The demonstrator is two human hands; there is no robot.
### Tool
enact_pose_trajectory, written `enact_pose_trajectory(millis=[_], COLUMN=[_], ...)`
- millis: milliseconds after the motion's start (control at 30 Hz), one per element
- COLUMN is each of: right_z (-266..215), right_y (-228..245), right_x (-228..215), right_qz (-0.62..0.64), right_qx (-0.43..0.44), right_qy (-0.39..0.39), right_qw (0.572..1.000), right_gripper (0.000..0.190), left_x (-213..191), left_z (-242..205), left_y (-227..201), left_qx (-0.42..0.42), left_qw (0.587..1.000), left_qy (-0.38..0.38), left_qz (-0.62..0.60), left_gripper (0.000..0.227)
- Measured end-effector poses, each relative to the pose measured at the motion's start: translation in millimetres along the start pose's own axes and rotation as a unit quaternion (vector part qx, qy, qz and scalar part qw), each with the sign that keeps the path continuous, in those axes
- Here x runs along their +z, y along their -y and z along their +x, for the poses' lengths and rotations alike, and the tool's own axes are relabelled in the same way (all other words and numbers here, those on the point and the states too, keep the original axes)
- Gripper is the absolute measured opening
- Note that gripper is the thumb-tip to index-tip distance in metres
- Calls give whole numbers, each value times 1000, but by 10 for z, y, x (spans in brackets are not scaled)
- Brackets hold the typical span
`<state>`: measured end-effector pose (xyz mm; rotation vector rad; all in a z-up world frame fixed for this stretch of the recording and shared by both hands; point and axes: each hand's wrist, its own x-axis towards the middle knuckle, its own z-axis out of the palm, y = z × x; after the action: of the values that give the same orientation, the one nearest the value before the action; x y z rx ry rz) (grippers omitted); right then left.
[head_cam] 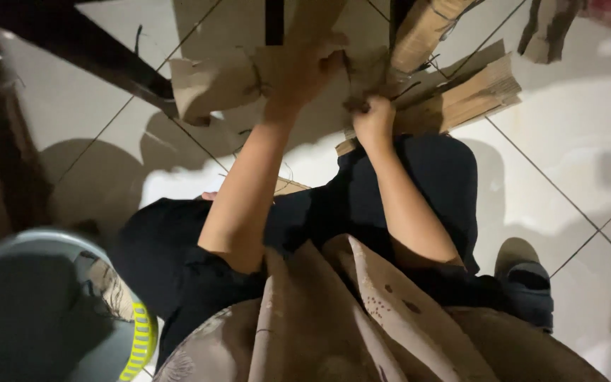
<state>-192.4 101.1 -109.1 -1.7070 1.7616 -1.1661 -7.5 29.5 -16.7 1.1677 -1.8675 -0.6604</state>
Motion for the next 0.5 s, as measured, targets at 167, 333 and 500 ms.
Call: enact_pose_trajectory(millis=[167,333,500], right_z=[-169,-377,-494], right_y=[-137,-362,-101], right_x=[139,442,692], right_qz=[-128,-149,-63], right_qx=[132,-18,-12], right_qy=[318,410,419], right_qw=[930,899,906], right_gripper=[39,24,17], left_x=[-489,-1309,-1695], left_z=[-535,-1577,-2548], left_y=[-82,-82,299], left_qx=[93,98,-227], left_qw=[981,986,937], left_qy=[168,127,184], left_qz=[13,43,192], left_gripper=[39,14,38])
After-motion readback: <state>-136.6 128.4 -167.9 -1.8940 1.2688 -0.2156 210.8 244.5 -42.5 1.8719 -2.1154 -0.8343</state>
